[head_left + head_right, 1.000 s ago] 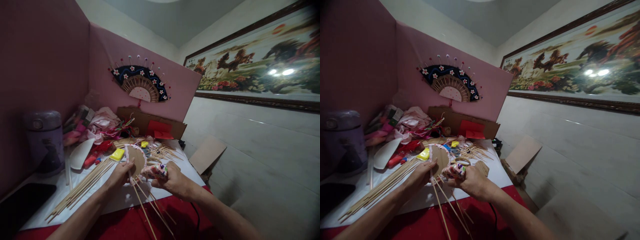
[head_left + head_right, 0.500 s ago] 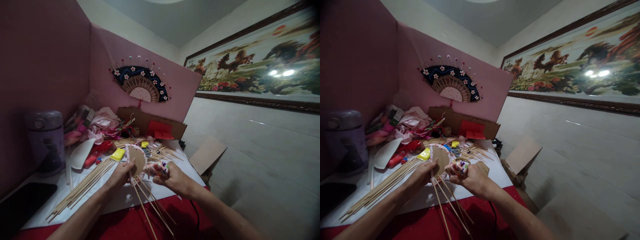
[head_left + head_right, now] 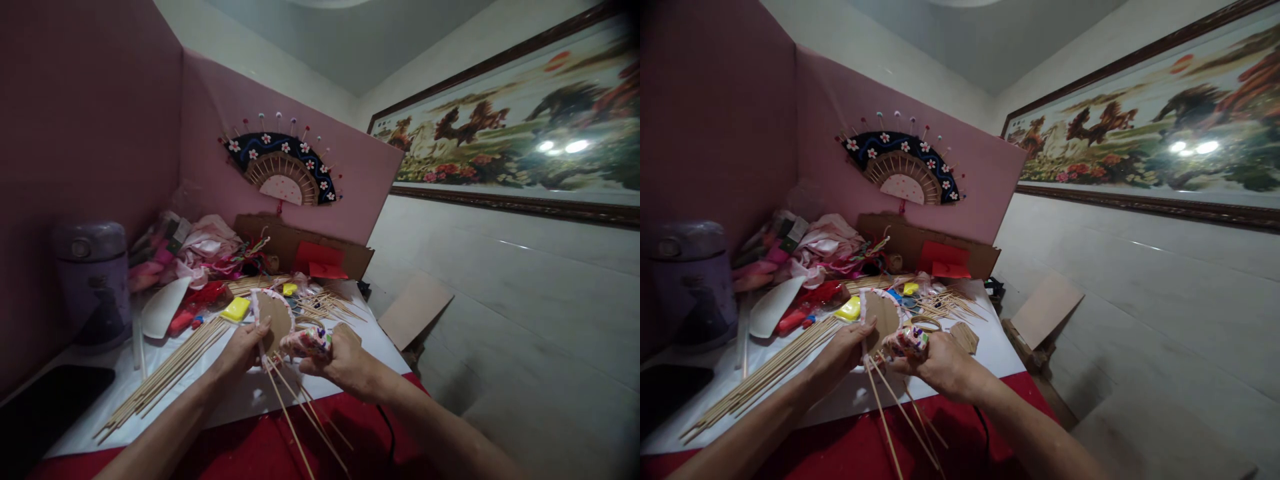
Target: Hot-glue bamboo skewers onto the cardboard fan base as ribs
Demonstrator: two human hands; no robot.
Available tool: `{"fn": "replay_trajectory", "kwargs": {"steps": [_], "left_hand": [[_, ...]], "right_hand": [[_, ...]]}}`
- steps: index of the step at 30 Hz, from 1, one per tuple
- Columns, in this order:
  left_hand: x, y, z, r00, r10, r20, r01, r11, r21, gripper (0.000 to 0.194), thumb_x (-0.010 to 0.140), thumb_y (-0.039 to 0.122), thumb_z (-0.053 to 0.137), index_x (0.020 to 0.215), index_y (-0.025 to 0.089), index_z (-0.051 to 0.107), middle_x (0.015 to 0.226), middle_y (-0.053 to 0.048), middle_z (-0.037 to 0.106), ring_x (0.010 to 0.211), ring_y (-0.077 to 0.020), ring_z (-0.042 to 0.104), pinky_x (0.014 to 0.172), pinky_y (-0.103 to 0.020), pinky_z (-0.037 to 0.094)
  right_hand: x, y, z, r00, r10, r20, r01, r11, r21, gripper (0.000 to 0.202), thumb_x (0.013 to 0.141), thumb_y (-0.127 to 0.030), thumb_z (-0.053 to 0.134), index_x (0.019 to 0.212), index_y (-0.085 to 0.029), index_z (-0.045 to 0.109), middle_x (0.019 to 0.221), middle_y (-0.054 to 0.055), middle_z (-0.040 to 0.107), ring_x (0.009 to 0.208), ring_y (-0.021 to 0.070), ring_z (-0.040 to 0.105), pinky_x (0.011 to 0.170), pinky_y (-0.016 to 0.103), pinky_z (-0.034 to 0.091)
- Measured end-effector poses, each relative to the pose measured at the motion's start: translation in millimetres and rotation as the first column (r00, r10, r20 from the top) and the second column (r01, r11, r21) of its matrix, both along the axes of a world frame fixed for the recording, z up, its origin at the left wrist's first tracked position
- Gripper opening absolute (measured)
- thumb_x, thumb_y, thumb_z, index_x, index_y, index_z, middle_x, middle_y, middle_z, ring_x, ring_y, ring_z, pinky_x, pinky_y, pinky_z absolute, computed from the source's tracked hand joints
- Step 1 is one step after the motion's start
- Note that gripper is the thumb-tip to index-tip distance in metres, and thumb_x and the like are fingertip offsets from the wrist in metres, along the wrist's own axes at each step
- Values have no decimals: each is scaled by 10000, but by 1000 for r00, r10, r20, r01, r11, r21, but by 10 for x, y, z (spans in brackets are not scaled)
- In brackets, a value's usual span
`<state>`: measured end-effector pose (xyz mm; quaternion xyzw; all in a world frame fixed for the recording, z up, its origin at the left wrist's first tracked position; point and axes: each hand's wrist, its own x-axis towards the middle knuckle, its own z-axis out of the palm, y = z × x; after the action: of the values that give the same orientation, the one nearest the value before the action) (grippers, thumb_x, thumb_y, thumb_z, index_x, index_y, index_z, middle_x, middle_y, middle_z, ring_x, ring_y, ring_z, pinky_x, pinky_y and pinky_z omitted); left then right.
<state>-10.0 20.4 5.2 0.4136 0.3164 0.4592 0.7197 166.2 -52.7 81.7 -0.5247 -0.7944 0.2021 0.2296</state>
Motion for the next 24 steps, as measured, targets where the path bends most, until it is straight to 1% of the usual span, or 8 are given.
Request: {"fn": "replay_trajectory", "kwargs": {"steps": [4,7,10,12,16,18,20,24], "left_hand": [[-2,-16,8,1000,-8,-15,8,1000,20,399,561,486,737,656,133,576,464,10,510,429,-141,523,404,-249,403],[-2,-24,17,1000,-9,-18,10,1000,24,399,568,491,728,657,131,581,471,0,523,432,-146,527,401,-251,404],[-3,-32,26,1000,2,-16,-1,1000,22,379,582,478,720,649,133,578,451,7,499,448,-157,539,395,-246,395],[-5,-37,32,1000,5,-14,-5,1000,23,371,583,468,722,642,135,570,441,15,480,453,-160,541,401,-248,400],[-6,-42,38,1000,1,-16,-1,1000,27,377,584,474,720,647,139,559,440,22,466,454,-158,536,408,-251,403],[-6,-43,40,1000,4,-20,-3,1000,30,380,588,478,717,651,139,558,438,25,459,453,-155,532,410,-249,401],[-6,-44,41,1000,7,-24,-6,999,33,385,586,482,718,651,139,555,444,26,460,447,-148,523,412,-248,399],[-8,-45,39,1000,8,-21,-7,999,35,398,580,491,721,642,141,543,454,28,463,436,-135,509,410,-243,392]], "right_hand": [[12,12,-18,1000,5,-1,-5,1000,-2,222,740,-380,641,859,-200,694,680,-30,555,605,113,419,562,218,337],[43,20,-55,999,-44,0,44,999,-17,216,730,-390,641,764,-179,676,630,-26,521,569,109,365,525,224,316],[61,20,-74,998,-68,-4,67,997,-42,231,731,-403,634,732,-174,663,615,-24,503,563,109,342,521,228,312],[57,11,-67,999,-52,-9,51,997,-53,227,742,-401,625,749,-177,664,630,-25,505,574,110,354,538,227,321],[26,-14,-39,999,-21,-48,20,999,-33,185,756,-363,618,765,-182,659,669,-23,532,601,115,397,571,225,345],[15,-21,-32,998,-15,-53,13,999,-41,201,757,-380,618,767,-183,660,670,-22,546,606,119,416,569,225,349],[11,-23,-24,999,-11,-46,8,999,-46,212,757,-388,619,815,-191,671,695,-22,571,627,126,444,584,227,361],[21,-19,4,1000,10,-21,-11,999,-30,261,781,-365,596,980,-217,676,817,-13,636,716,146,518,667,235,399]]}}
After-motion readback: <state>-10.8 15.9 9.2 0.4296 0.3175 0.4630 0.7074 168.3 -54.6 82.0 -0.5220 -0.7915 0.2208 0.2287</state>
